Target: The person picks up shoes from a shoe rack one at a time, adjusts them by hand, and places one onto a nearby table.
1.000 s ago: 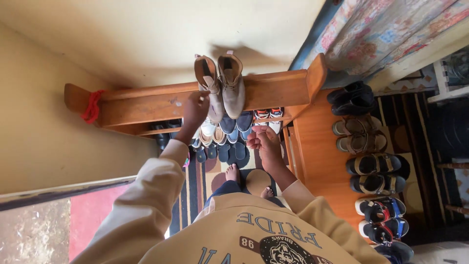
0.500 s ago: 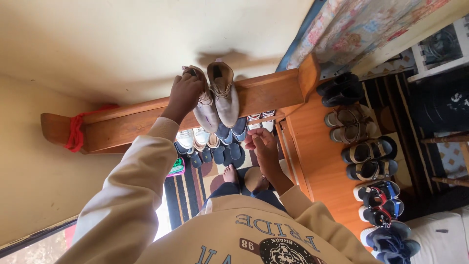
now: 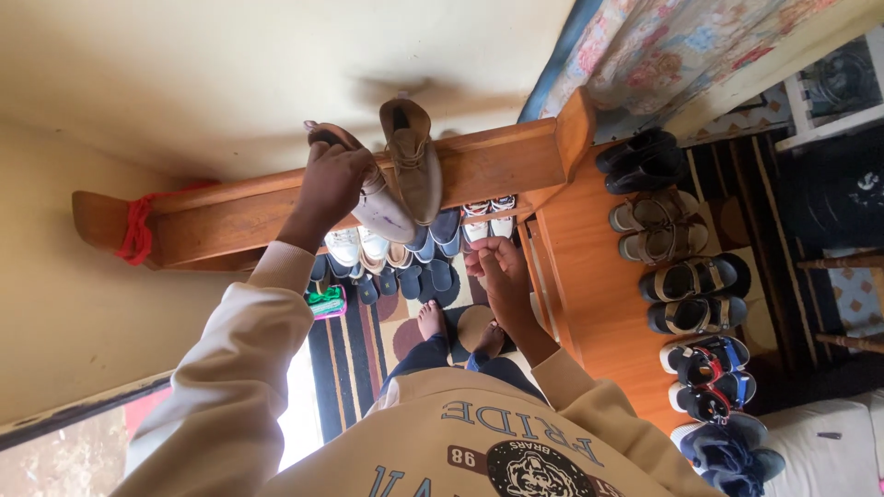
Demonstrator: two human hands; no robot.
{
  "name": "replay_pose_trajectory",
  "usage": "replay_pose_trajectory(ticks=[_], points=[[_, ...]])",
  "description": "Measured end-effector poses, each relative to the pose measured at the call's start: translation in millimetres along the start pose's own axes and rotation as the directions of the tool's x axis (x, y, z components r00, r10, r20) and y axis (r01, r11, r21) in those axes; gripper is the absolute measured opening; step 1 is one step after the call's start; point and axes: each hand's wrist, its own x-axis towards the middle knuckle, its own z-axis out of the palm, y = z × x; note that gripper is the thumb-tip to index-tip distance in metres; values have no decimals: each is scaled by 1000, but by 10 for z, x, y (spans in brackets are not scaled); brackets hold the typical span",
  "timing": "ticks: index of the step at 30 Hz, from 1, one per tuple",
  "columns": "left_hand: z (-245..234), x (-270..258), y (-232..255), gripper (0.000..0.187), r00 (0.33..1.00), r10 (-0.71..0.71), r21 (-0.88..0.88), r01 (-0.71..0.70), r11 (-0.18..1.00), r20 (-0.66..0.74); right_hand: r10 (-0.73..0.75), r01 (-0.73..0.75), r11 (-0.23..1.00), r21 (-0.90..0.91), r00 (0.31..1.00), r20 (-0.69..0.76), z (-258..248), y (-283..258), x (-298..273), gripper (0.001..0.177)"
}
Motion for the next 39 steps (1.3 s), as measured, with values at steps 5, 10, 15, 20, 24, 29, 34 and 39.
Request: replay_pose_trajectory(ticks=[5,10,15,20,24,29,34,39], points=[[-188,-154,158,3,982,-129,-166,105,981,-140,-35,35,999,-19,999,41,-53,-3,-135,17],[-124,-338,529,9,914,-398,-468,319,824,-78,-132,135,989,-58,990,53,-150,31,-232,16],[47,-499,969,17,799,-599,-666,425,613,-41,-199,198,977,-84,980,-4,-295,84,-180,39],[239,-579,1359,23,676,-658,-893,450,12,332,-99,106,994,-36,982,159,-539,-186,-57,84],[373,-672,1624,26,675,-514,-848,423,-318,530,-102,86,994,63,930,354,-698,-537,68,102],[433,-737,1842,28,689,-277,-702,465,-540,670,-62,-7,990,137,869,492,-849,-900,46,103],[395,-749,1988,29,689,-217,-643,450,-620,692,-23,-14,996,90,916,400,-1002,-872,-77,91],[314,-769,2212,31,677,-240,-642,437,-630,696,-34,7,996,89,952,304,-1030,-816,-186,82]])
